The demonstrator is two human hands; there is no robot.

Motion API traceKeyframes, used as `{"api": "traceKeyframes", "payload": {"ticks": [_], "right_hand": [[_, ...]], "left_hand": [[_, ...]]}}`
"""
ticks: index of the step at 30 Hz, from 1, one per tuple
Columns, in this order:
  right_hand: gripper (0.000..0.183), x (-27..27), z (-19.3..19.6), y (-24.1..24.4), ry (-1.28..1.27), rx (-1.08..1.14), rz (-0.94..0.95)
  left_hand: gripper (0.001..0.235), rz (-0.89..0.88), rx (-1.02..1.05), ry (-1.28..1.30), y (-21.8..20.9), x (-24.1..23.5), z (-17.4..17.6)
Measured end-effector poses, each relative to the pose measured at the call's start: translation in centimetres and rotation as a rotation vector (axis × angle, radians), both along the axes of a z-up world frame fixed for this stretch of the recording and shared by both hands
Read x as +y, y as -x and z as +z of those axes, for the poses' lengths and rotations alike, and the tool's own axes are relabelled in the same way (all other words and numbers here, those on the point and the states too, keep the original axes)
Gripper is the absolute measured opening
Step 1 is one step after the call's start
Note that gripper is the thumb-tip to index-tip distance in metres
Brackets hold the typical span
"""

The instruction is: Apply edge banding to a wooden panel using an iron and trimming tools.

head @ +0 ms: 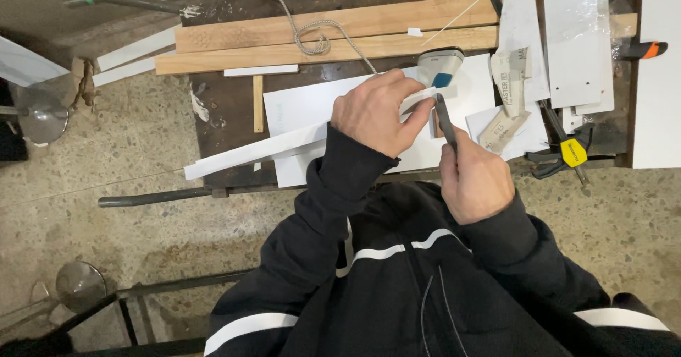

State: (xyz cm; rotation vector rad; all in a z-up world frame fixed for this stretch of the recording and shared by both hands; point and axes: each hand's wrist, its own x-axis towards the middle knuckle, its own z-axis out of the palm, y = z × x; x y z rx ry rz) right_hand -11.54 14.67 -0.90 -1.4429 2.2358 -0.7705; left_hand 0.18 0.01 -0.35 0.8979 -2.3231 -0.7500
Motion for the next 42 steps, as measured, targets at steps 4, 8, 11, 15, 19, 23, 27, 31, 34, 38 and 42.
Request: {"api": "traceKeyframes", "payload": {"ticks": [4, 8, 11, 15, 19, 23, 27, 31, 34, 38, 42], "right_hand": [[0.031, -0.4, -0.4, 0.3, -0.011, 0.019, 0.015], [0.023, -1.2, -2.1, 1.0, -0.007, 0.061, 0.052], [0.018, -1.3, -3.2, 1.4, -0.043, 0.094, 0.039], [0.018, 0.1, -4.2, 3.3, -0.05, 0.092, 0.001], [0.02, -0.6, -0.8, 2.9, 0.061, -0.044, -0.071], [0.029, -1.7, -0.7, 2.5, 0.269, -0.446, -0.144], [0.031, -3.0, -3.3, 2.6, 0.38, -0.662, -0.107], [0.029, -2.6, -6.3, 3.9, 0.375, -0.661, -0.073], [0.024, -2.1, -7.4, 4.7, 0.411, -0.629, -0.008], [0.031, -1.5, -8.6, 5.2, 0.449, -0.638, -0.048], [0.051, 0.9, -7.3, 3.8, 0.421, -0.493, -0.208]], "left_hand": [[0.023, -0.005, 0.021, 0.023, -0.1, 0.0, -0.2], [0.023, -0.006, 0.025, 0.024, 0.0, 0.4, 0.0], [0.023, 0.007, 0.013, 0.015, 0.0, 0.3, 0.0], [0.023, 0.018, 0.002, -0.005, 0.0, 0.1, 0.4], [0.023, 0.021, 0.012, 0.014, 0.0, 0.3, -0.1], [0.023, 0.008, 0.022, 0.07, 0.0, 0.5, -0.4], [0.025, 0.058, -0.02, 0.171, -0.8, 0.7, -0.1], [0.025, 0.142, -0.062, 0.253, -4.5, 0.9, 0.2], [0.029, 0.221, 0.009, 0.318, -9.4, 1.3, 1.2], [0.03, 0.375, 0.011, 0.364, -17.9, -0.1, 1.5], [0.026, 0.197, -0.144, 0.222, -23.2, -4.3, 1.8]]}}
